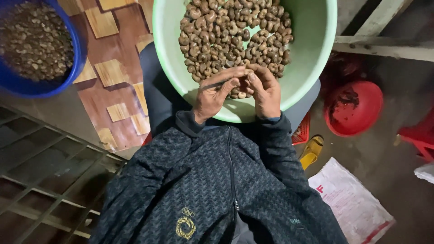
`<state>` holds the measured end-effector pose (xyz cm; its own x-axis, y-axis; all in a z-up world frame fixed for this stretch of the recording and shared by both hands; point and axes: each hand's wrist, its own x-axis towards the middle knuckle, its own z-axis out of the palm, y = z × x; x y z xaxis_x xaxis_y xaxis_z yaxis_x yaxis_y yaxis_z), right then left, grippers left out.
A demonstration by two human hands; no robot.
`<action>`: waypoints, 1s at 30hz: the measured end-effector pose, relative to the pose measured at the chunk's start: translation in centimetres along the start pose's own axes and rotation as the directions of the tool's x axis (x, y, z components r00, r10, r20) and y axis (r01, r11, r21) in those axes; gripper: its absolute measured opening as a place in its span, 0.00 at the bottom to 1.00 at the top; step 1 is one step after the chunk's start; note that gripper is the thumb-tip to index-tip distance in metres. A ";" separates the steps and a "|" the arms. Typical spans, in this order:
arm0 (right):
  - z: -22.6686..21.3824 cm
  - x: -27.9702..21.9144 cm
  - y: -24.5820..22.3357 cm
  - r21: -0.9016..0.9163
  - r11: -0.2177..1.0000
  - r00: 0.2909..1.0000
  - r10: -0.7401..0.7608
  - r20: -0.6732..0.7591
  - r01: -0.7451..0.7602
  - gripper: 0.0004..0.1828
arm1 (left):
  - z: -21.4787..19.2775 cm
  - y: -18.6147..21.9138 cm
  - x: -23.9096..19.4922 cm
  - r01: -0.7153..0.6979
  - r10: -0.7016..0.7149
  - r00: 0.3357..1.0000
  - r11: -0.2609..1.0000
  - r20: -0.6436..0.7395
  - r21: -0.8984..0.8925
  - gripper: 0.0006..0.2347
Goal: The person sits with a large green basin of brown nuts on their lap and uses a small knife to peel the shells off individual nuts. They hold the nut in one hand and the knife in the other, scraping the shell away and dropping the peeled nut into a blue bowl to the left.
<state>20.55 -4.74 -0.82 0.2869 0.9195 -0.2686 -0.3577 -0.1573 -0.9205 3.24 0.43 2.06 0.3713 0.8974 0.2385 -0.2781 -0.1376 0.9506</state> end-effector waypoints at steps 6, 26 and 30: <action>0.7 -0.3 -0.7 0.026 0.999 0.999 -0.029 0.026 0.029 0.19 | -0.3 -1.3 -0.1 -0.029 0.027 0.999 0.998 -0.022 -0.061 0.09; 1.1 -0.6 -1.0 -0.157 0.966 0.974 -0.185 0.131 0.204 0.19 | -0.5 -1.9 -0.4 0.000 0.002 0.997 1.000 -0.072 0.019 0.09; 1.2 -0.6 -1.1 -0.229 0.926 0.951 -0.269 0.152 0.299 0.18 | 0.2 -1.1 -0.2 -0.018 0.021 0.998 0.998 -0.052 0.058 0.08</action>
<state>19.68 -4.72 0.73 0.2344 0.9715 0.0355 -0.0418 0.0466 -0.9980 3.69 0.30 1.02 0.3189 0.9149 0.2477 -0.2323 -0.1779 0.9562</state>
